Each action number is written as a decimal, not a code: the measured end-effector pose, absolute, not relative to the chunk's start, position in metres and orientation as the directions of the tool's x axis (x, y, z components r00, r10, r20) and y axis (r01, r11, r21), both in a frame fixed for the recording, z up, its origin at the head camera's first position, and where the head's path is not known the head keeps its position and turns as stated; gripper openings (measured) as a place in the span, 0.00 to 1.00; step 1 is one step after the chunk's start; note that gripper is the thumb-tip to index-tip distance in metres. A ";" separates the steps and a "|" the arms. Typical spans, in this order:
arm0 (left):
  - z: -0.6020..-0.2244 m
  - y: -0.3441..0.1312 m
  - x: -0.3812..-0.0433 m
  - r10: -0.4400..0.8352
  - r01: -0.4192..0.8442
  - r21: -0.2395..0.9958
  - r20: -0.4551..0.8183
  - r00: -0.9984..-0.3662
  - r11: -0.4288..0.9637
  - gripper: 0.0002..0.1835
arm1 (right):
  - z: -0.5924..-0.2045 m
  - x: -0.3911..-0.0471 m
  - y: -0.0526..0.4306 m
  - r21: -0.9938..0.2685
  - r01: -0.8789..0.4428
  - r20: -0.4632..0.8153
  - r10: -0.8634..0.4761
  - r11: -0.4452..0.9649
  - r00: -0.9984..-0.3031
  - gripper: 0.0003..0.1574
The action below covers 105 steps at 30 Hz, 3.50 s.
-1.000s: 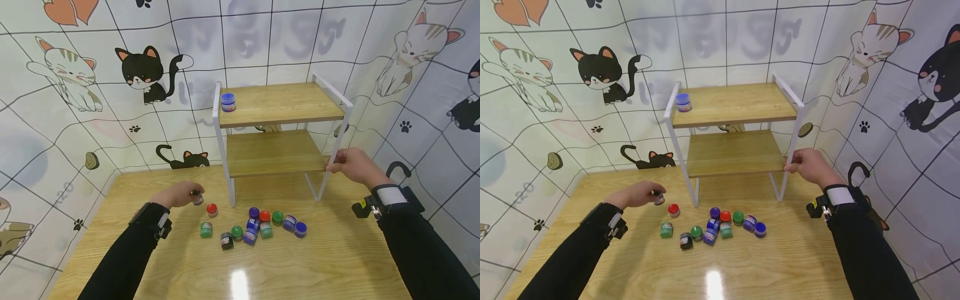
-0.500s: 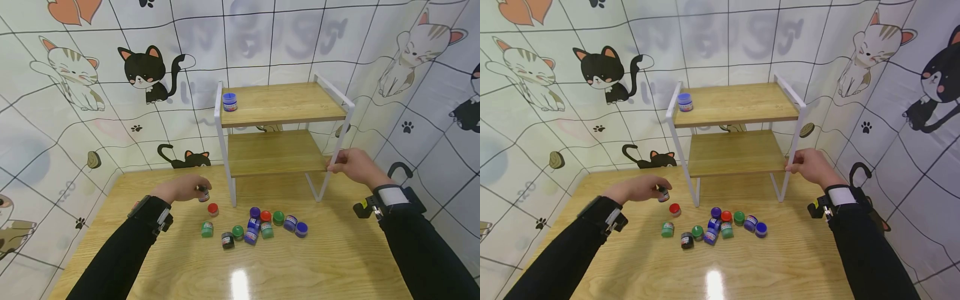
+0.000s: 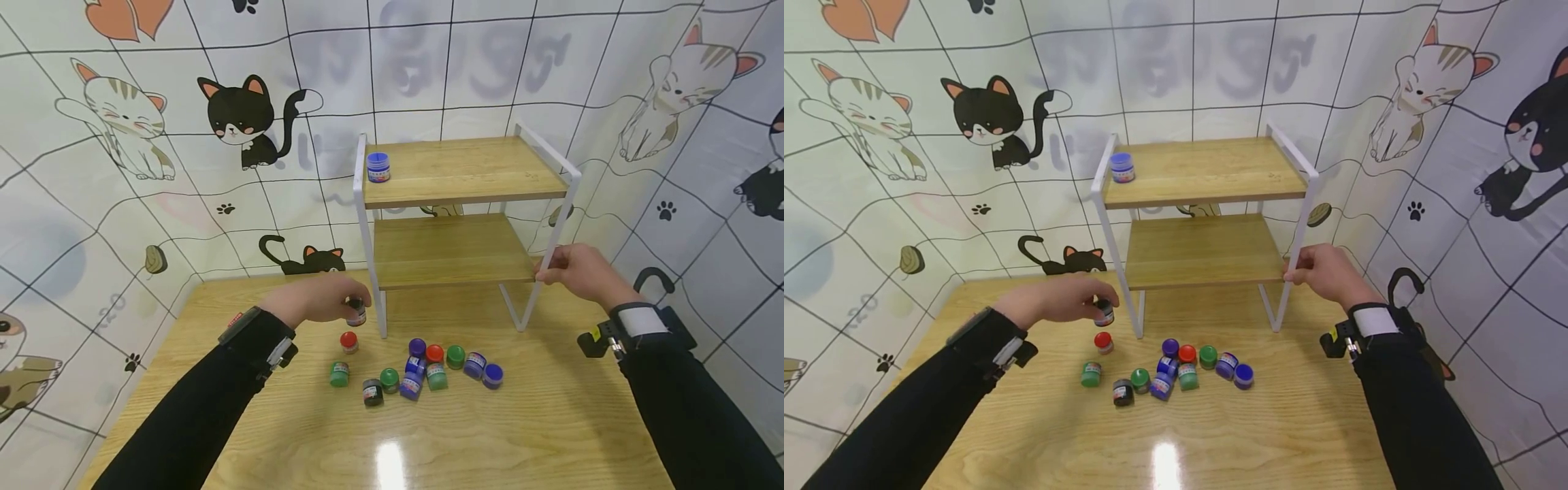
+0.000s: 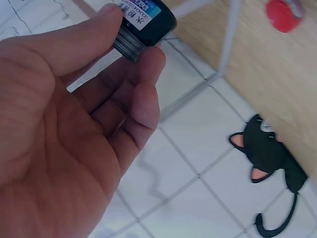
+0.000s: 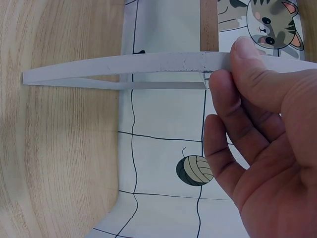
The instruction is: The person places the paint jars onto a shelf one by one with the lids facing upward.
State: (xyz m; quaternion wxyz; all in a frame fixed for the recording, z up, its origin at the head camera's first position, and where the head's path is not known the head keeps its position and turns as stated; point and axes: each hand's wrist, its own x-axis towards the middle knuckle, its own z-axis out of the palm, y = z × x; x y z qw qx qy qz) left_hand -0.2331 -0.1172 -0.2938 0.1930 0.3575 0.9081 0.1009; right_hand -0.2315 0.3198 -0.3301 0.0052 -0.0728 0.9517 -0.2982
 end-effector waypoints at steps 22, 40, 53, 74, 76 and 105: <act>-0.209 -0.051 -0.219 0.773 0.740 0.223 -0.205 -0.601 0.634 0.18 | -0.329 -0.232 0.321 -0.566 -0.161 0.047 -0.164 0.809 -0.985 0.12; -0.148 -0.028 -0.225 0.760 0.742 0.170 -0.078 -0.645 0.648 0.18 | -0.333 -0.234 0.323 -0.573 -0.154 0.043 -0.158 0.805 -0.986 0.11; -0.130 -0.031 -0.252 0.701 0.694 0.140 -0.006 -0.713 0.706 0.20 | -0.333 -0.235 0.323 -0.569 -0.159 0.052 -0.157 0.807 -0.986 0.10; -0.137 -0.035 -0.286 0.629 0.631 0.070 0.053 -0.775 0.772 0.20 | -0.332 -0.232 0.321 -0.574 -0.160 0.065 -0.151 0.803 -0.986 0.10; -0.138 -0.034 -0.287 0.620 0.623 0.065 0.057 -0.782 0.780 0.21 | -0.332 -0.233 0.321 -0.575 -0.161 0.067 -0.149 0.802 -0.987 0.10; -0.146 -0.032 -0.295 0.594 0.599 0.017 0.114 -0.797 0.801 0.22 | -0.333 -0.236 0.323 -0.575 -0.142 0.050 -0.138 0.806 -0.989 0.10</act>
